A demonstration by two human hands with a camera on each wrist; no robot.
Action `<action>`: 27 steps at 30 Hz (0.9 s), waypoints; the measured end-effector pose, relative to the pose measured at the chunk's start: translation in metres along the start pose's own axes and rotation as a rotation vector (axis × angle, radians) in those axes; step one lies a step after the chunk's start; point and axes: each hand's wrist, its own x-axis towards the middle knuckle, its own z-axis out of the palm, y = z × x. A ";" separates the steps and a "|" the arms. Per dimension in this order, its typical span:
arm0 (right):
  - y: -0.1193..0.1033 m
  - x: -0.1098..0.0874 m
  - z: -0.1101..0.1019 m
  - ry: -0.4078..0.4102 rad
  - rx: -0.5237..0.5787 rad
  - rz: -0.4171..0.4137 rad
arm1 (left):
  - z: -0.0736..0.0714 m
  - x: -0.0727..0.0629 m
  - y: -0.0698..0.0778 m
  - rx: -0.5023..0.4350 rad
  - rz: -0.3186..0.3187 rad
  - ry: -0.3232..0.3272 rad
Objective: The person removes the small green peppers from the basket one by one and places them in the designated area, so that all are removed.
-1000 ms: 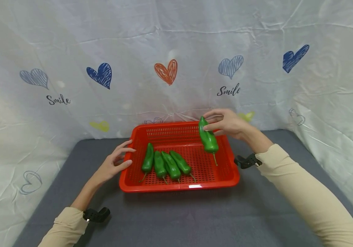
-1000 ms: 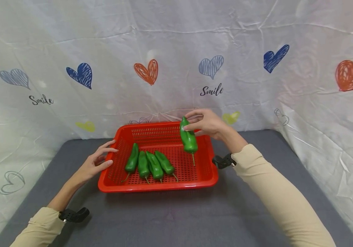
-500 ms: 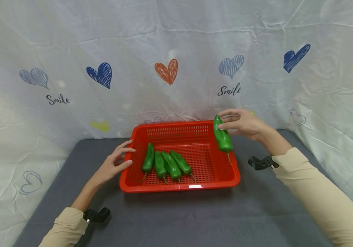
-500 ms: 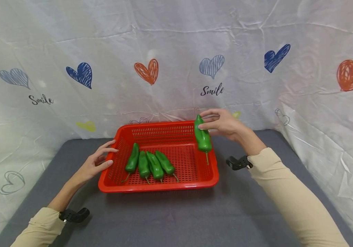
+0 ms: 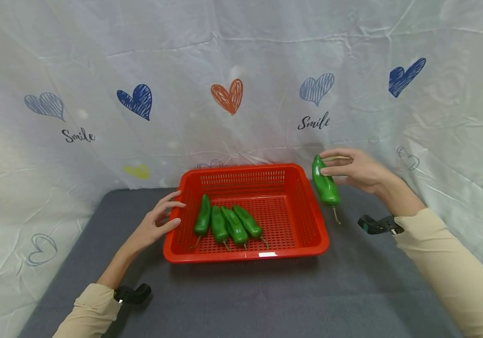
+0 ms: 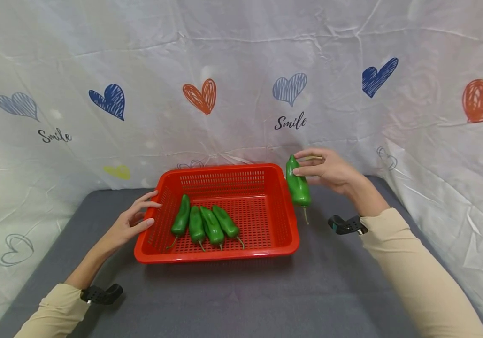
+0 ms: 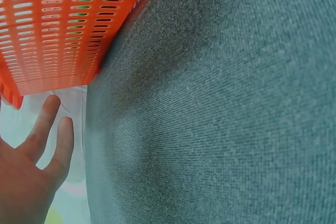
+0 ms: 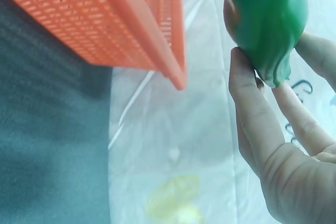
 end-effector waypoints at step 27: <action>0.049 -0.004 -0.038 0.049 0.004 0.076 | 0.000 -0.001 -0.003 -0.010 -0.015 0.003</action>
